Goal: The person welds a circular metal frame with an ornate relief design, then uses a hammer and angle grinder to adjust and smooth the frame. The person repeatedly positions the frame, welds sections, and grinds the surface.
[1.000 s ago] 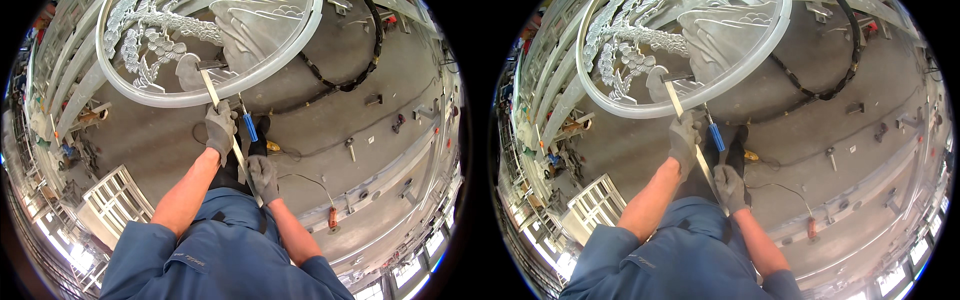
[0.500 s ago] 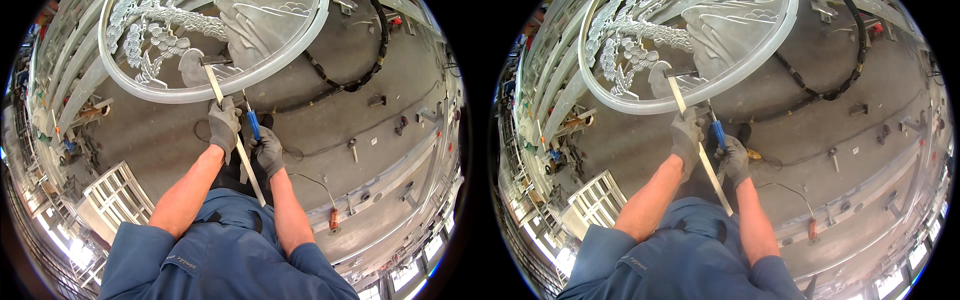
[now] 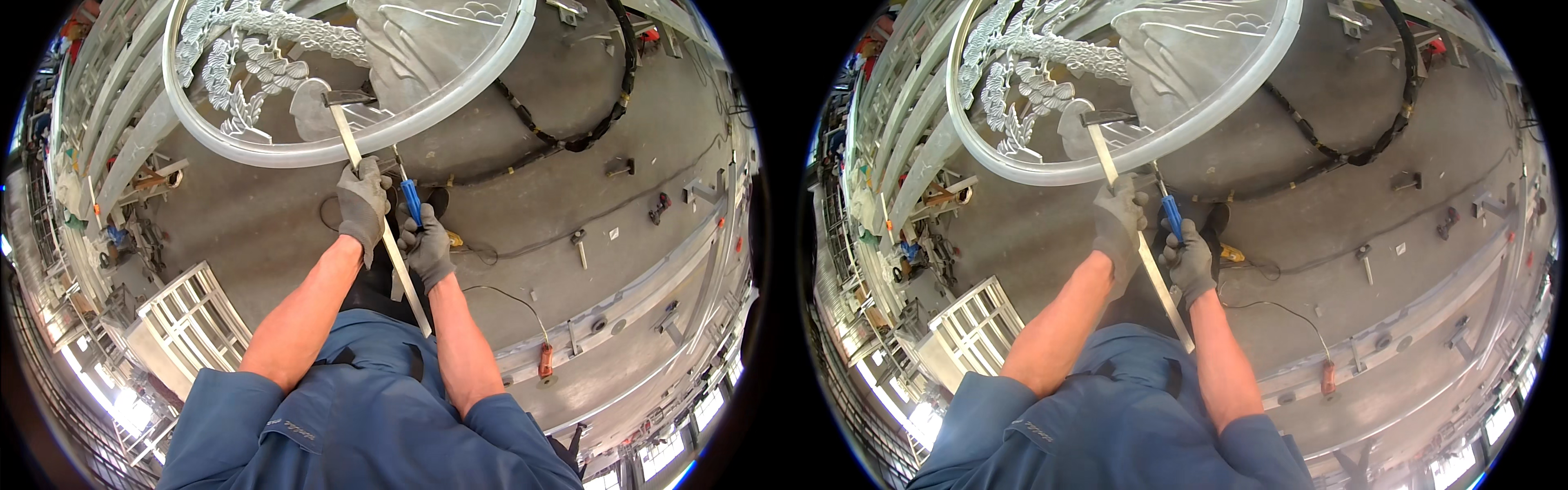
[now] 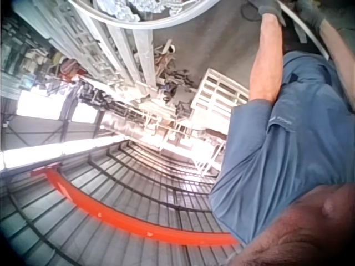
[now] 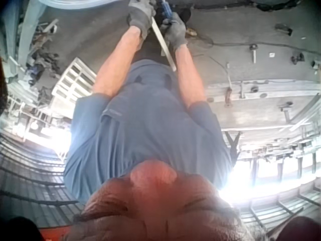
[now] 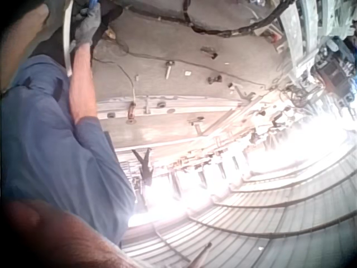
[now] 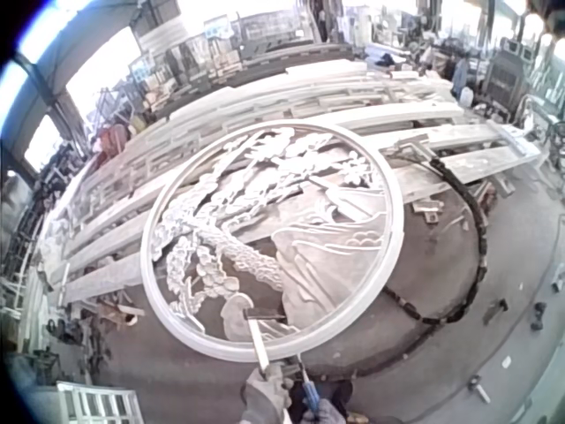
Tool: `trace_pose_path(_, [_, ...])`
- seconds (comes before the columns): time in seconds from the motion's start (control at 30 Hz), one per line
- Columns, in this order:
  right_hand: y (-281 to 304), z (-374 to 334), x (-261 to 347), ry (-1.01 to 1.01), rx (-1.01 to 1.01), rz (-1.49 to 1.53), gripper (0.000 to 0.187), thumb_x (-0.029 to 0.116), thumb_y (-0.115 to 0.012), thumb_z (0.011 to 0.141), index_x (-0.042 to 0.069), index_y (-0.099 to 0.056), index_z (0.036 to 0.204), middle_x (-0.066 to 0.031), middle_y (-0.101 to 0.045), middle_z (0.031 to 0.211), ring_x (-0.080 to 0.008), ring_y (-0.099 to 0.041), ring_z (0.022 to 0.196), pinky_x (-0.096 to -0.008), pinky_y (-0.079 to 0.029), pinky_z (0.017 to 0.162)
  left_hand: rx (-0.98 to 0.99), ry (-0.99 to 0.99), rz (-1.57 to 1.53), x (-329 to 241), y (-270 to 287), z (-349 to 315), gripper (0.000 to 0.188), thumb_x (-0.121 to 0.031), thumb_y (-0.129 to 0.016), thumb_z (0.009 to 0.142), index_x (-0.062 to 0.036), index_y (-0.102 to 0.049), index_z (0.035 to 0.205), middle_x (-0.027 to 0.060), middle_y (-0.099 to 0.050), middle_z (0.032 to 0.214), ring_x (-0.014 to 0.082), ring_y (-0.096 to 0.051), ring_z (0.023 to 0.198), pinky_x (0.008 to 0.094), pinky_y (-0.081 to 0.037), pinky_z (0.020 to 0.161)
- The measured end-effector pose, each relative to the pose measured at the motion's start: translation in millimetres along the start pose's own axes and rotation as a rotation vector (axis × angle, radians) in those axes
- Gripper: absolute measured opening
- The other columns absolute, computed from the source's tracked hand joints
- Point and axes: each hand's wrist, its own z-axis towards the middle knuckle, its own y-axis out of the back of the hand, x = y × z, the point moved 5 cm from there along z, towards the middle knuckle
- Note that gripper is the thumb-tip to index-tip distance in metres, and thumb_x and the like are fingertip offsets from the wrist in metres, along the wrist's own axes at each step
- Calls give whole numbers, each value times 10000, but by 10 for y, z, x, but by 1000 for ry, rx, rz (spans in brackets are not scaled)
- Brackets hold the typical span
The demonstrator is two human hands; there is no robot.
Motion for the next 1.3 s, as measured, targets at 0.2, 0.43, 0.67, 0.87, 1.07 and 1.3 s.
trace_pose_path(0.2, [-238, -147, 187, 255, -212, -592, 443, 429, -536, 1049, 14, -638, 1165, 23, -493, 665, -121, -446, 498, -305, -415, 515, 3, -18, -32, 13, 19, 23, 267, -275, -575, 1030, -25, -565, 1122, 56, -572, 715, 80, -413, 438, 262, -336, 369])
trace_pose_path(0.43, [-169, -28, 80, -60, 160, -105, 449, 435, -525, 1054, 15, -639, 1166, 39, -448, 643, -81, -384, 467, -264, -361, 487, -15, -24, -7, -11, 13, -19, 253, -262, -584, 1017, -29, -581, 1114, 38, -564, 691, 68, -411, 439, 251, -313, 374])
trace_pose_path(0.67, [-599, -240, 237, 879, -459, -1752, 332, 332, -574, 1014, 30, -643, 1132, -117, -636, 772, -226, -644, 670, -382, -532, 686, -38, -10, 7, -53, -4, -56, 295, -278, -579, 1014, -21, -578, 1159, 49, -563, 708, 68, -400, 437, 256, -307, 385])
trace_pose_path(0.87, [-304, 61, 253, -43, -9, -610, 570, 631, -515, 997, 75, -631, 942, 46, -388, 534, -95, -312, 407, -283, -280, 395, -31, -9, 44, -81, 22, -107, 352, -297, -572, 1024, -21, -572, 1241, 70, -563, 759, 71, -390, 454, 264, -314, 412])
trace_pose_path(1.07, [-287, 112, 319, 88, -84, -766, 513, 532, -515, 1018, 27, -604, 1029, -78, -626, 718, -229, -600, 529, -368, -484, 507, -25, -30, 33, -23, 19, -48, 369, -306, -582, 1017, -15, -572, 1245, 68, -564, 759, 69, -397, 458, 258, -318, 412])
trace_pose_path(1.3, [-747, -15, 410, 407, -420, -1811, 484, 489, -602, 954, 34, -654, 1109, -223, -681, 844, -383, -673, 848, -465, -496, 758, -31, -2, 46, -39, 20, -26, 265, -328, -632, 998, -87, -530, 1041, 32, -540, 703, 63, -381, 441, 260, -311, 402])
